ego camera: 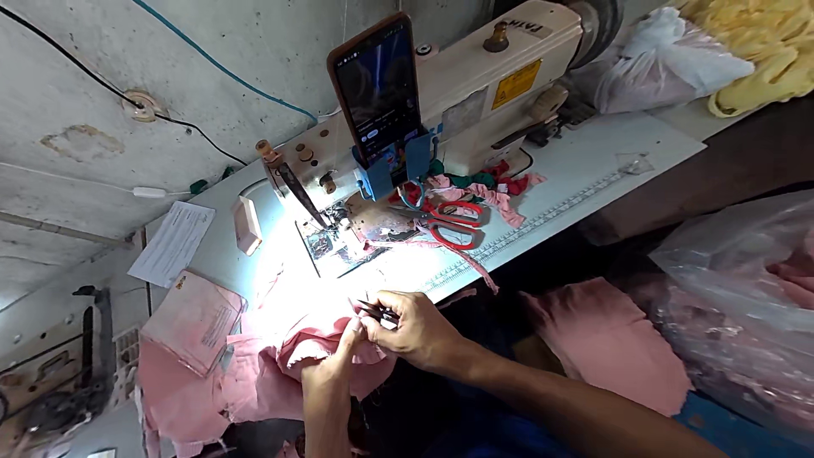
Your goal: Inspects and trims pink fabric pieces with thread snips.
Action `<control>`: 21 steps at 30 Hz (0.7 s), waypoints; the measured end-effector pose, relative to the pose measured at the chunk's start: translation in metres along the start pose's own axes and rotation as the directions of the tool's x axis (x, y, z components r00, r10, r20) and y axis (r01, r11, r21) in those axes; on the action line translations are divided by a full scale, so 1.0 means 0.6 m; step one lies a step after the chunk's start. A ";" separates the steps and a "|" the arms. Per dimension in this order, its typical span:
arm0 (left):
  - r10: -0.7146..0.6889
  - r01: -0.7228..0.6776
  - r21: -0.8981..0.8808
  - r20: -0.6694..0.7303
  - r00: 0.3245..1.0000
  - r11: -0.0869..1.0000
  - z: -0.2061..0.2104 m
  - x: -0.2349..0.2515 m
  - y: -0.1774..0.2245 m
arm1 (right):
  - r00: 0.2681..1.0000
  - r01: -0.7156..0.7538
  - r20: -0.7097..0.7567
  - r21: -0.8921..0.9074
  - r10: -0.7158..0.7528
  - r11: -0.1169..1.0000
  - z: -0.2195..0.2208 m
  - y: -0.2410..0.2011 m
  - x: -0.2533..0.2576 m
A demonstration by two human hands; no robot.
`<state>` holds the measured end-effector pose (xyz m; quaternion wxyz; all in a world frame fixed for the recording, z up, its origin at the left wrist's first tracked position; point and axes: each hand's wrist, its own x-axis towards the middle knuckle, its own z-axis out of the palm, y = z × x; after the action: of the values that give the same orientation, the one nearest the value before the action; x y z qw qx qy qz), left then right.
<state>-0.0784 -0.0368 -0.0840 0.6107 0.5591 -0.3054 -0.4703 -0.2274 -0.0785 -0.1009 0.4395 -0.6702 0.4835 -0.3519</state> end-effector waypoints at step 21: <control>0.109 -0.111 0.155 0.021 0.994 0.982 -0.006 -0.001 -0.013 | 0.999 0.009 0.044 -0.094 -0.005 0.995 0.006 -0.002 -0.010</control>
<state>-0.0771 -0.0342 -0.0920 0.5883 0.5844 -0.3753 -0.4142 -0.2254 -0.0716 -0.1015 0.4165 -0.6996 0.4874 -0.3153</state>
